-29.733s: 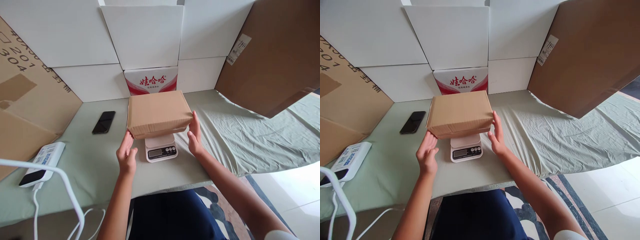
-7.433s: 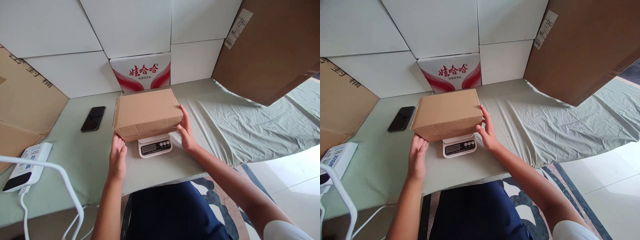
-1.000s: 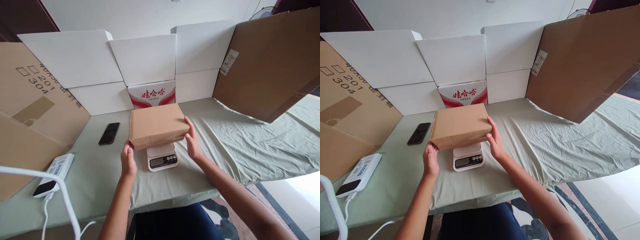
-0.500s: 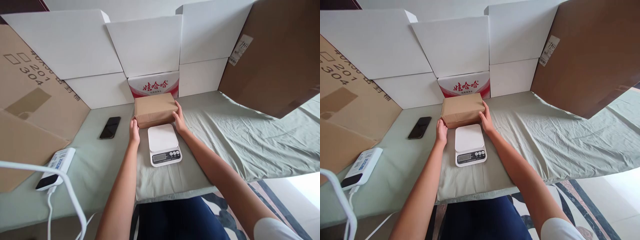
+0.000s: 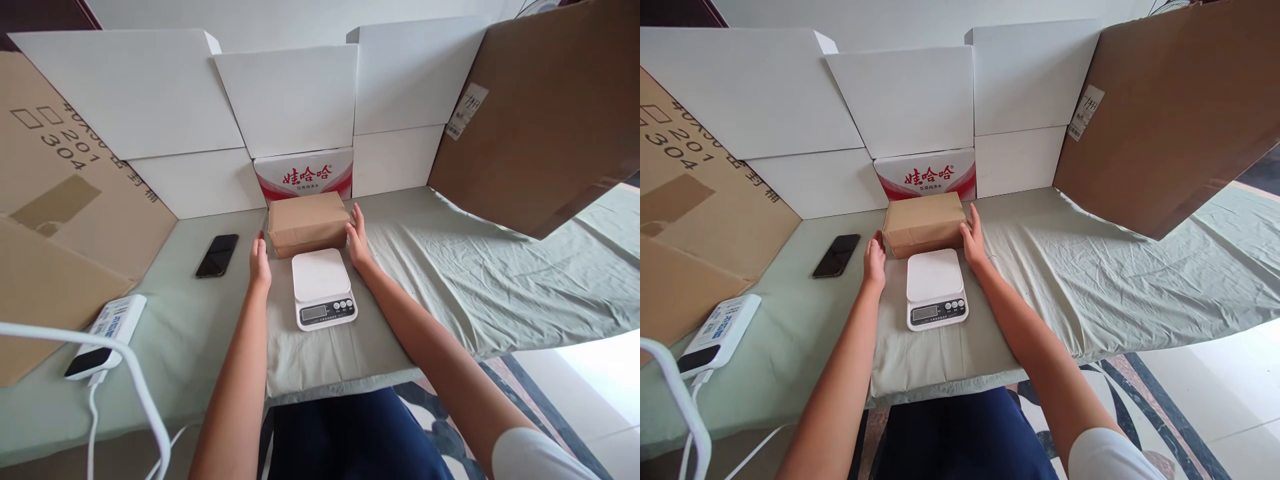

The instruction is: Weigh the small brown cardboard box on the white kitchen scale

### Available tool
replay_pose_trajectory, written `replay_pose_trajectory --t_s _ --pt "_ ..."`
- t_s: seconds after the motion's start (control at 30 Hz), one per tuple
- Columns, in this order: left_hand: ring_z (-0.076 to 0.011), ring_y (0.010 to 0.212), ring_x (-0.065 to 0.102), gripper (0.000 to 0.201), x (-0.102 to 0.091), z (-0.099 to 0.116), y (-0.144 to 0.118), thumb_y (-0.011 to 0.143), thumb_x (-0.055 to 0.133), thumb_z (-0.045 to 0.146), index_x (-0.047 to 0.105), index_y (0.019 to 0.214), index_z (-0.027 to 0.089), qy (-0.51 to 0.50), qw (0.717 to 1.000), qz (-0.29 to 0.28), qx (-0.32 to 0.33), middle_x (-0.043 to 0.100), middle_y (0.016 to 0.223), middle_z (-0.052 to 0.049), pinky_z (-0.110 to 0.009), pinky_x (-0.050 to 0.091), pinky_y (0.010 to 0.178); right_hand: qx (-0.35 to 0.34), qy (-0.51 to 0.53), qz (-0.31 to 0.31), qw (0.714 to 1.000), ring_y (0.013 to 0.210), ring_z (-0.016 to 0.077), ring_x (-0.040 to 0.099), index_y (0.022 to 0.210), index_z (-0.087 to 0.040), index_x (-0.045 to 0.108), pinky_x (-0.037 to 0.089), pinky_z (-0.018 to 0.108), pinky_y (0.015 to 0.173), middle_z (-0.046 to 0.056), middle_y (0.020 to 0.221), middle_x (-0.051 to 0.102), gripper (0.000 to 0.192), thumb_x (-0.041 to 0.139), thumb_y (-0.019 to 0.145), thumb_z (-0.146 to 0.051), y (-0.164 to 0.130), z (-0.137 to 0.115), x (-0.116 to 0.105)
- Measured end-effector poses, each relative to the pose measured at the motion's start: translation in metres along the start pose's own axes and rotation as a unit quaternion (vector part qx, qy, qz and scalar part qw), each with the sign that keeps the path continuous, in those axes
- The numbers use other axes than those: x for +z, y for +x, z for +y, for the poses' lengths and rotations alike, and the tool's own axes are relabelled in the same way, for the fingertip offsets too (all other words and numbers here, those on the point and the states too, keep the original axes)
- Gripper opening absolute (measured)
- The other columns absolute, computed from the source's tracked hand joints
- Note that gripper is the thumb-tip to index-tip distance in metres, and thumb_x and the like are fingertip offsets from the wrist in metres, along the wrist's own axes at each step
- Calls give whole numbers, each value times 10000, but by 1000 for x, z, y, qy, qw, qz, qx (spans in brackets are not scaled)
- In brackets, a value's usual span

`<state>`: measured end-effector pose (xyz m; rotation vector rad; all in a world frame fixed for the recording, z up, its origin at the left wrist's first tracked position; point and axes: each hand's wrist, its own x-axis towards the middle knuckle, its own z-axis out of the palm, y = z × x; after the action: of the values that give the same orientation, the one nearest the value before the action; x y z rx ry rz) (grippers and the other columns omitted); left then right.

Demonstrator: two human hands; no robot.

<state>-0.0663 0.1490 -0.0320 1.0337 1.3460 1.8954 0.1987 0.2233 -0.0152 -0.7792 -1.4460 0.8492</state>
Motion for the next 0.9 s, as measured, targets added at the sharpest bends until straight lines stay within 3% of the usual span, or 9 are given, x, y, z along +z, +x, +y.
replay_pose_trajectory --t_s 0.1,0.27,0.5,0.9 --pt "-272 1589 335 764 -5 5 2 887 533 771 602 1450 259 -9 999 27 -21 422 1676 -136 -450 263 1283 22 9 7 1000 1637 280 247 1643 -316 239 264 550 1311 62 1754 269 831 423 947 -732 0 4 -4" --pt "-310 1567 376 870 0 5 0 846 521 831 610 1448 209 -20 999 4 -44 455 1643 -185 -467 293 1272 50 27 -24 998 1578 285 372 1623 -293 307 329 568 1275 87 1684 413 797 446 948 -692 -3 0 -5" --pt "-336 1503 475 833 9 -2 -9 837 555 825 655 1390 210 -12 999 -40 -35 561 1560 -182 -477 362 1240 66 34 -34 997 1554 293 407 1618 -279 335 326 566 1278 88 1672 437 804 505 934 -666 -13 -8 -8" --pt "-339 1466 519 808 12 -2 -10 808 598 826 678 1331 215 -25 998 -40 -32 623 1489 -172 -464 403 1212 50 6 -67 996 1592 303 353 1657 -303 261 301 554 1301 60 1704 391 898 504 921 -757 -19 -15 -9"
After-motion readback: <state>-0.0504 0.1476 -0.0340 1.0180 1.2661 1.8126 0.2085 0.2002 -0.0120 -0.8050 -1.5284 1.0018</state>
